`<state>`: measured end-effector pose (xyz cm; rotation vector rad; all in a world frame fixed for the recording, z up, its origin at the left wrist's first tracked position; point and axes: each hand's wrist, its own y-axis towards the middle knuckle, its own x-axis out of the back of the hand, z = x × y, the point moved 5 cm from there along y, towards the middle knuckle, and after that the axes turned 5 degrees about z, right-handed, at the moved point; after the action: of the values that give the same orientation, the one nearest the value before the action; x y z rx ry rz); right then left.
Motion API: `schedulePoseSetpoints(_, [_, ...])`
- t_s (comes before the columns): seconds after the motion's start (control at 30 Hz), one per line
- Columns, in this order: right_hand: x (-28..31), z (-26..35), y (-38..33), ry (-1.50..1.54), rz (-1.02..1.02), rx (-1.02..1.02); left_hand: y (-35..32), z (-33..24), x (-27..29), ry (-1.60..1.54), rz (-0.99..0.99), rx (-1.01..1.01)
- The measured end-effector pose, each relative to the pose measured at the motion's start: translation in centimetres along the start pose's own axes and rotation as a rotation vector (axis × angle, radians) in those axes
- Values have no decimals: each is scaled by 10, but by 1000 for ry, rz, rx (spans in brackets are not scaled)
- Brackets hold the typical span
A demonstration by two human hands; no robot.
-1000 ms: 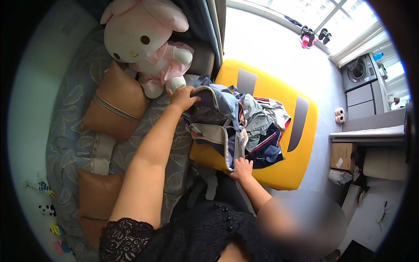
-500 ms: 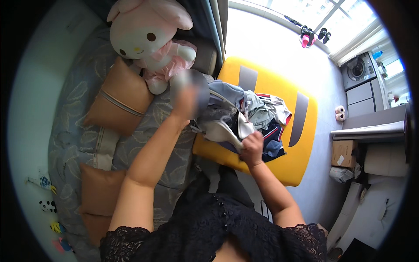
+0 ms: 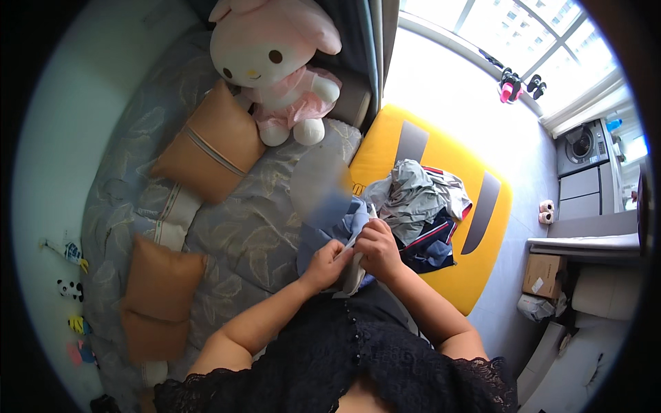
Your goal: The person folds several pieces of clothing, including a gray shirt, gray pants, and a navy jacket, on a yellow ottoman. They also briefly handle a blue backpack and a large pink stuffed animal.
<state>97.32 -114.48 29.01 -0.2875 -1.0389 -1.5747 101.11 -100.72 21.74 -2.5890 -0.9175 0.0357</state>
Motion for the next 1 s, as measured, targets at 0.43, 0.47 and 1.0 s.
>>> schedulePoseSetpoints(0.43, [47,-15,-27,15,127,-139,-32,22,58,-371,-456,100])
schedulePoseSetpoints(0.47, [45,-17,-28,36,125,-138,-30,19,57,-380,-470,90])
schedulePoseSetpoints(1.0, [-39,-140,-40,650,214,-761,-18,-11,10,211,-183,41])
